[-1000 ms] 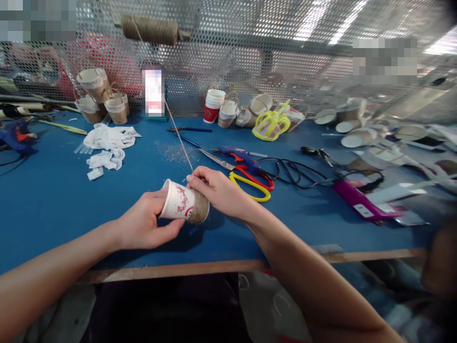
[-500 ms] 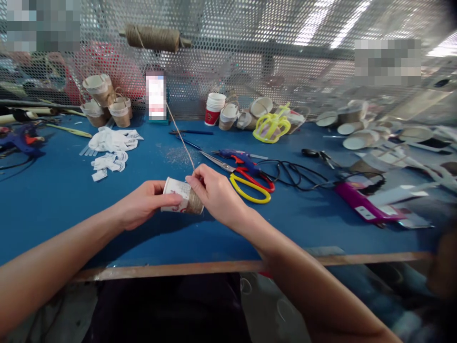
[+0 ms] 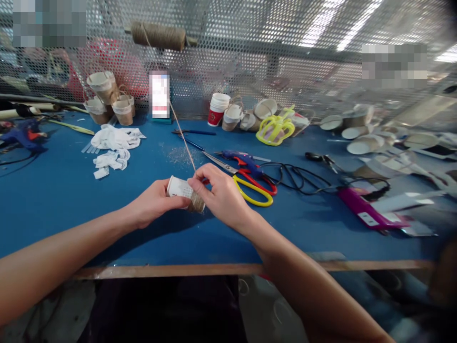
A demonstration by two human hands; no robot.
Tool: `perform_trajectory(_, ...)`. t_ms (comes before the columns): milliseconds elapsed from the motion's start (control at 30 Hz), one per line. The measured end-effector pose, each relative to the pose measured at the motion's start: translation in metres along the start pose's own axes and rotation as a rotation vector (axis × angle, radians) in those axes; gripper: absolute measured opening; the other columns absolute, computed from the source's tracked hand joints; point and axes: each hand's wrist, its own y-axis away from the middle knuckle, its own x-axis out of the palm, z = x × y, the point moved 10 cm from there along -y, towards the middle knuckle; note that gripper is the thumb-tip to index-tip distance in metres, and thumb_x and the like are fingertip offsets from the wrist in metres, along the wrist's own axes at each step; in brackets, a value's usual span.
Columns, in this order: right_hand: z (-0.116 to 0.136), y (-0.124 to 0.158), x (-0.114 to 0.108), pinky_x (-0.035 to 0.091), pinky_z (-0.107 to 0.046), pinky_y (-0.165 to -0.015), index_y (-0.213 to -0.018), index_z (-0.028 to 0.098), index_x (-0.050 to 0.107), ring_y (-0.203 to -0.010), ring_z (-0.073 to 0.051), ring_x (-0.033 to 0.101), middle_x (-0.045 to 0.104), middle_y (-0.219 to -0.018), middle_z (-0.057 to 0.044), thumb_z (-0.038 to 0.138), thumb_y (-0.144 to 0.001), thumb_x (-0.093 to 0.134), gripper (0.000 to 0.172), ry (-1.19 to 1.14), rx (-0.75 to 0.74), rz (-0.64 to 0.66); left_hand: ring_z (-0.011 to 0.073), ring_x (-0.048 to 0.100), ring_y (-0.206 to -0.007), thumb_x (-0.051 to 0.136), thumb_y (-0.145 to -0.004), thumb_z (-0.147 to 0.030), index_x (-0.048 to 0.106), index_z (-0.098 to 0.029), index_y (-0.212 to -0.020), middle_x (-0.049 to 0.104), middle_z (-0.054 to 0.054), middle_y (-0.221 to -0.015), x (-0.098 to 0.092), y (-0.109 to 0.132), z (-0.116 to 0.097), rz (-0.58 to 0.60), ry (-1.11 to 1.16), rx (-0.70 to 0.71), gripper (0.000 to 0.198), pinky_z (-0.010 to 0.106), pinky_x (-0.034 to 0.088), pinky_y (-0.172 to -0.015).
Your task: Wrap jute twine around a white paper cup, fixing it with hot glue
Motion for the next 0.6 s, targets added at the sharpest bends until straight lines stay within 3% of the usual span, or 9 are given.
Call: perform_trajectory(600,-0.0052,0.0026,0.0065,0.040,-0.026,-0.062,-0.075,0.018,0.049,-0.066,-0.012,0.048,0.053,-0.074,-0.002,0.025,-0.080,0.049,0.009,-0.112,0.099,0.049,0.0083,0.045,-0.055,0.063,-0.061,-0.023,0.054,-0.013,-0.074,0.053,-0.004,-0.063,-0.0025,0.0088,-0.0055,-0.069,-0.117,0.077,0.018,0.021,0.036,-0.055)
